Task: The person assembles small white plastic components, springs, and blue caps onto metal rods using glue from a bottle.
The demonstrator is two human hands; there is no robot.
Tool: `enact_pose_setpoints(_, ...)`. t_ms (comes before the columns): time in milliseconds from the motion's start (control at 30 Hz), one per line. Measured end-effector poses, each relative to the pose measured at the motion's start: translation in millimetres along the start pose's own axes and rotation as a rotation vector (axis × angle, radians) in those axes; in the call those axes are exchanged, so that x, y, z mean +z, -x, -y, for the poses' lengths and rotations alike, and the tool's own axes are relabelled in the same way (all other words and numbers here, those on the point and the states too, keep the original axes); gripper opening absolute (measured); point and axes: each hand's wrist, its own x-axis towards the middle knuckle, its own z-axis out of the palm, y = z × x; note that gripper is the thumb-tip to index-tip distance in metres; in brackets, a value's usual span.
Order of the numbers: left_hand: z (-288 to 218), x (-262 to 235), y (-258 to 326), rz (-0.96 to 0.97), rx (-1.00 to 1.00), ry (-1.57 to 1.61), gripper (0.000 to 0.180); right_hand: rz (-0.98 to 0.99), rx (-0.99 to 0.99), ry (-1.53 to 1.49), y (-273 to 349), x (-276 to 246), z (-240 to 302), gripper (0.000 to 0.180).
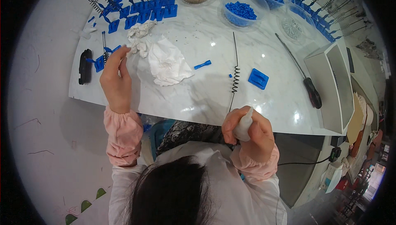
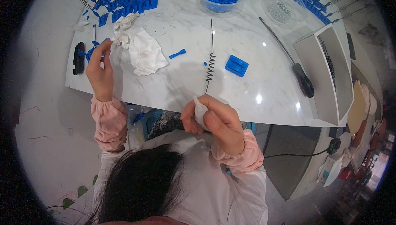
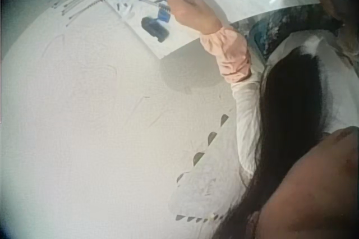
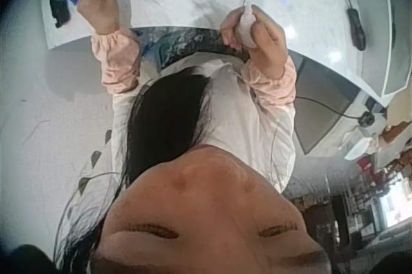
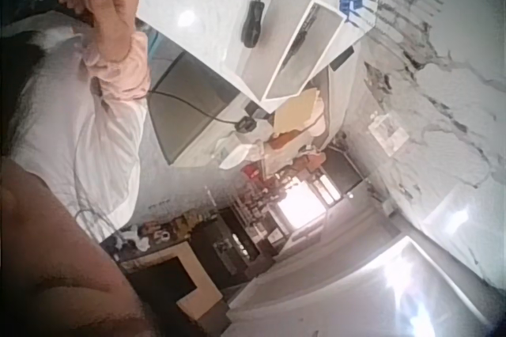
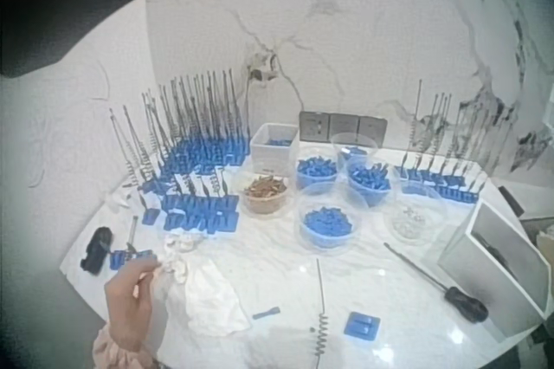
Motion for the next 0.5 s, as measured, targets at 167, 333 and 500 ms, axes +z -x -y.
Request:
enact_pose_setpoints(167, -5, -5, -2, -0.05, -0.044, 0.011, 0.007, 0.007, 0.076, -0.25, -4, 7, 6, 0.049)
enact_pose_setpoints(333, 1, -4, 2, -0.047, -0.115, 0.037, 0.008, 0.08, 0.037, -0.295, -2, 3, 1, 0.051)
enact_pose_setpoints(500, 8, -6, 5, -0.104, -0.082, 0.14, 0.01, 0.199, 0.028, -0.318, 0, 0, -1, 0.056)
